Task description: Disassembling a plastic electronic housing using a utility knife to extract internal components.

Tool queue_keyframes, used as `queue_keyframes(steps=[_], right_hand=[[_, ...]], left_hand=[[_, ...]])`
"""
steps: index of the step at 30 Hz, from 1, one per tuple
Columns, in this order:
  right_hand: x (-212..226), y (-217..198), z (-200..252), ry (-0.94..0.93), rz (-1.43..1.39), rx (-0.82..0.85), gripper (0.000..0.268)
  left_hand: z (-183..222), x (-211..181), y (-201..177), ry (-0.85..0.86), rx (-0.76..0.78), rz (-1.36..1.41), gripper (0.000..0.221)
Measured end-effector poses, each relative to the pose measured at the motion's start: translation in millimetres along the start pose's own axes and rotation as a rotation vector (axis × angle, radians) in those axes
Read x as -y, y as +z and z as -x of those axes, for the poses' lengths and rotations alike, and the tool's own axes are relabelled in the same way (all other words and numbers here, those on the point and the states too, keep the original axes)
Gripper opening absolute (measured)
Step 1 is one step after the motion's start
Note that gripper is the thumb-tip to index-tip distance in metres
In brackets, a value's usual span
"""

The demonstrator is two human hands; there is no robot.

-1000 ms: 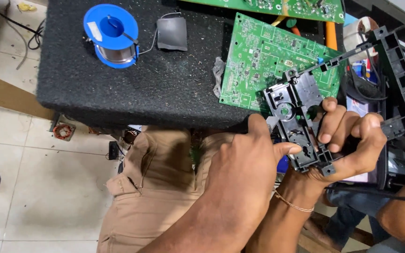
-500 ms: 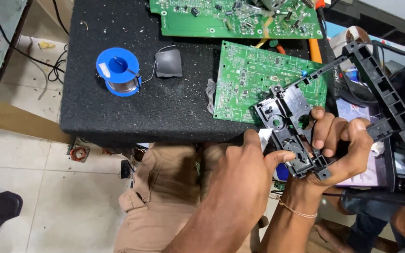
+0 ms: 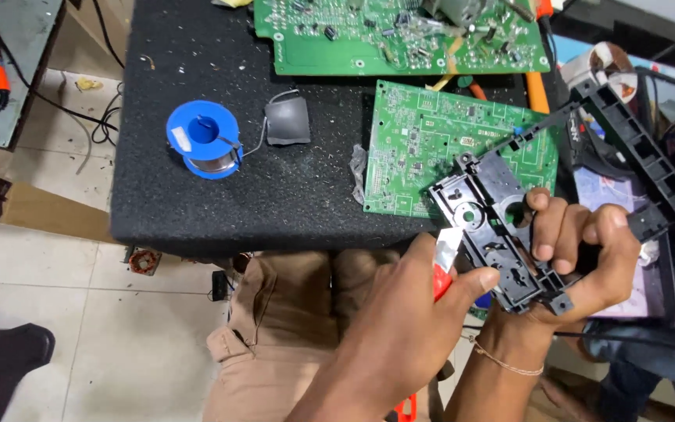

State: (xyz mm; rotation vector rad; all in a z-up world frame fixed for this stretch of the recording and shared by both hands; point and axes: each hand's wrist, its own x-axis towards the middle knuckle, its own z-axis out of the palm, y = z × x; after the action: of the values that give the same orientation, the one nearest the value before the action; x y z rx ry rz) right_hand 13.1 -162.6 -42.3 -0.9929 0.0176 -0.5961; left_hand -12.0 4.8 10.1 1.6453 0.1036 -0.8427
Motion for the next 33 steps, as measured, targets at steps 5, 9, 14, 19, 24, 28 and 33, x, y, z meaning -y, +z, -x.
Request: queue_keyframes(steps=[5, 9, 14, 19, 24, 28, 33], right_hand=[[1.9, -8.0, -4.7, 0.056, 0.002, 0.027, 0.029], [3.1, -1.2, -6.3, 0.041, -0.083, -0.074, 0.029], [0.4, -5.8, -8.5, 0.058, -0.139, -0.074, 0.027], [-0.4, -4.8, -6.9, 0.058, -0.143, -0.034, 0.03], [-1.7, -16.8, -9.6, 0.053, -0.082, 0.003, 0.028], [-1.7, -19.9, -8.5, 0.04, -0.024, 0.036, 0.026], [-1.7, -23.6, -8.9, 0.047, -0.045, 0.046, 0.029]], left_hand=[[0.7, 15.7, 2.6, 0.067, 0.008, 0.113, 0.031], [0.5, 34.1, 9.0, 0.17, -0.185, -0.023, 0.042], [-7.1, 30.5, 22.2, 0.175, -0.147, -0.327, 0.031], [-10.6, 31.5, 32.4, 0.224, -0.248, -0.313, 0.031], [-12.4, 27.0, 32.9, 0.16, -0.176, -0.318, 0.029], [-14.0, 28.7, 32.4, 0.18, -0.15, -0.307, 0.026], [-15.8, 28.5, 35.5, 0.179, -0.172, -0.307, 0.027]])
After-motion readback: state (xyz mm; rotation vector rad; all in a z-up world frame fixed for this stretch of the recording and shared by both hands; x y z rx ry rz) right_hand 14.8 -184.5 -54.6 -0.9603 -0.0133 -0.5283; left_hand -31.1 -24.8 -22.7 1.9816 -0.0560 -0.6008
